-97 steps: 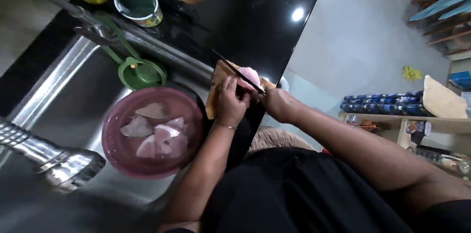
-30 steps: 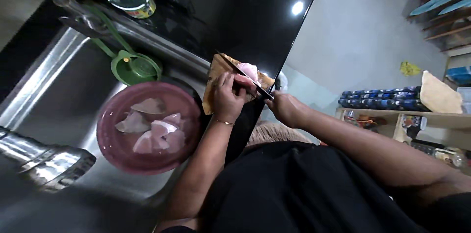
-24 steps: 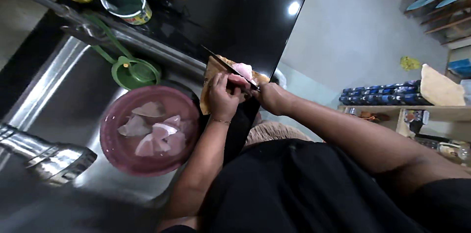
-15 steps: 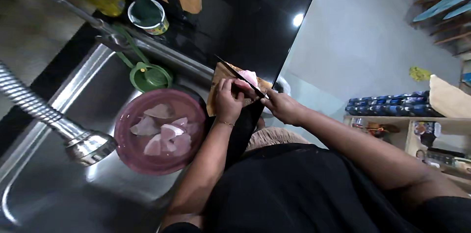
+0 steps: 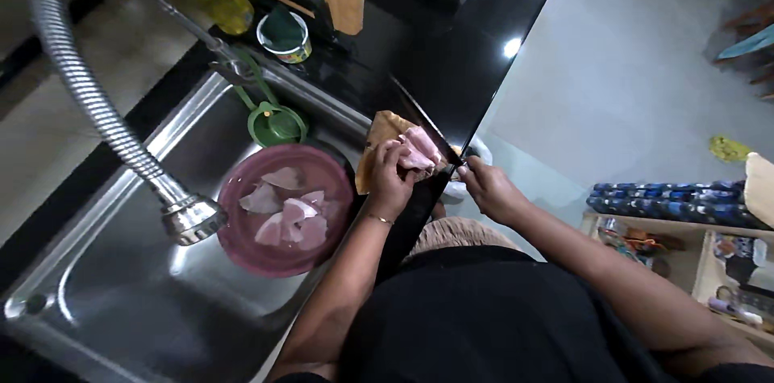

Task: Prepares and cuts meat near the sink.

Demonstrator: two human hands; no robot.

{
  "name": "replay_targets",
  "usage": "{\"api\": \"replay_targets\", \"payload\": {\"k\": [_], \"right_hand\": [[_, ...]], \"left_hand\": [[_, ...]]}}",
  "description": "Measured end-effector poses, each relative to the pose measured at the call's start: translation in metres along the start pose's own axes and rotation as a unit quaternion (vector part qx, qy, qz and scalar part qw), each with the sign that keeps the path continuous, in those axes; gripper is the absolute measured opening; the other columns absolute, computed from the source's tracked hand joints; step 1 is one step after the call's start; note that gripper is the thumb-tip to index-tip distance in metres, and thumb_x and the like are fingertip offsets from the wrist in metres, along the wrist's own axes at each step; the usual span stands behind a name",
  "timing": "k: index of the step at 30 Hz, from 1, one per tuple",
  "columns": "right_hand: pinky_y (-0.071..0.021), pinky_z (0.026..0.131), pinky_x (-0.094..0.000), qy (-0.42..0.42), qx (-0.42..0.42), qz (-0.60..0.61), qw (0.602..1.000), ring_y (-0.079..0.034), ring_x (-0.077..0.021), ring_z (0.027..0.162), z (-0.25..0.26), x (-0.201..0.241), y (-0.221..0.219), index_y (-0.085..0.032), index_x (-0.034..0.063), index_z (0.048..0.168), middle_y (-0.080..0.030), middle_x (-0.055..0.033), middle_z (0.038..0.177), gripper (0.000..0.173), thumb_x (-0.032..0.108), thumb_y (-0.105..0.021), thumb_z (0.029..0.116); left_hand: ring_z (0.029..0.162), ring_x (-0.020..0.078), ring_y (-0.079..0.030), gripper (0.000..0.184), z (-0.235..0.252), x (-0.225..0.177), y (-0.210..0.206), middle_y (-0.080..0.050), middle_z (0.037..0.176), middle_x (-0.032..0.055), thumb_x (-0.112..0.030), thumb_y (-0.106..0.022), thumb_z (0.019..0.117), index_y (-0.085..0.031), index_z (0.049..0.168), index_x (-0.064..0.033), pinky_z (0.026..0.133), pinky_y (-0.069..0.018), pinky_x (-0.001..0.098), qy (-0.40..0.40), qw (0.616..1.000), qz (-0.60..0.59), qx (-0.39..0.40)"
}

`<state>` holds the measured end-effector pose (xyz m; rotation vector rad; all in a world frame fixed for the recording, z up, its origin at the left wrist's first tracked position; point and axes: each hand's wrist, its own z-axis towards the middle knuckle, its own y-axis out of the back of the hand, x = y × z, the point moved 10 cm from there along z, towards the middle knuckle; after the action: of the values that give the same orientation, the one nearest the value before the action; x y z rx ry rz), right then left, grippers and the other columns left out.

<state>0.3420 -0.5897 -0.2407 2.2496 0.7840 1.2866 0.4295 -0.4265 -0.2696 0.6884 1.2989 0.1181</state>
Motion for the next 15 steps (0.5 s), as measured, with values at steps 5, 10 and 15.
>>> {"api": "replay_targets", "payload": {"k": [5,10,15], "right_hand": [[-0.0562,0.077,-0.0507,0.022,-0.008,-0.067,0.997,-0.068,-0.0330,0.079,-0.007,0.011,0.002,-0.056,-0.0032,0.130,-0.067,-0.0185,0.086,0.039,0.028,-0.039,0.1126],[-0.0539,0.087,-0.0552,-0.067,0.077,-0.144,0.984,-0.069,-0.0392,0.098,-0.009,0.006,-0.014,-0.051,0.0011,0.134,-0.068,-0.0217,0.101,0.040,0.031,-0.033,0.1137],[-0.0553,0.083,-0.0562,-0.074,0.052,-0.152,0.984,-0.071,-0.0411,0.094,-0.024,0.000,-0.014,-0.051,-0.0007,0.132,-0.069,-0.0226,0.098,0.041,0.031,-0.033,0.1134]], "left_hand": [[0.124,0.0335,-0.060,0.038,0.002,-0.004,-0.003,-0.058,0.137,0.0235,0.002,-0.079,0.0800,-0.071,0.117,0.0013,0.102,-0.0528,0.0466,-0.024,1.000,0.010,0.016],[0.121,0.0366,-0.063,0.033,0.003,-0.008,-0.005,-0.061,0.133,0.0252,0.009,-0.074,0.0790,-0.076,0.111,0.0002,0.100,-0.0540,0.0494,-0.076,0.996,0.041,0.002],[0.116,0.0371,-0.066,0.030,0.003,-0.010,-0.003,-0.064,0.129,0.0254,0.007,-0.073,0.0802,-0.076,0.109,0.0015,0.097,-0.0561,0.0491,-0.112,0.990,0.077,-0.038]]}}
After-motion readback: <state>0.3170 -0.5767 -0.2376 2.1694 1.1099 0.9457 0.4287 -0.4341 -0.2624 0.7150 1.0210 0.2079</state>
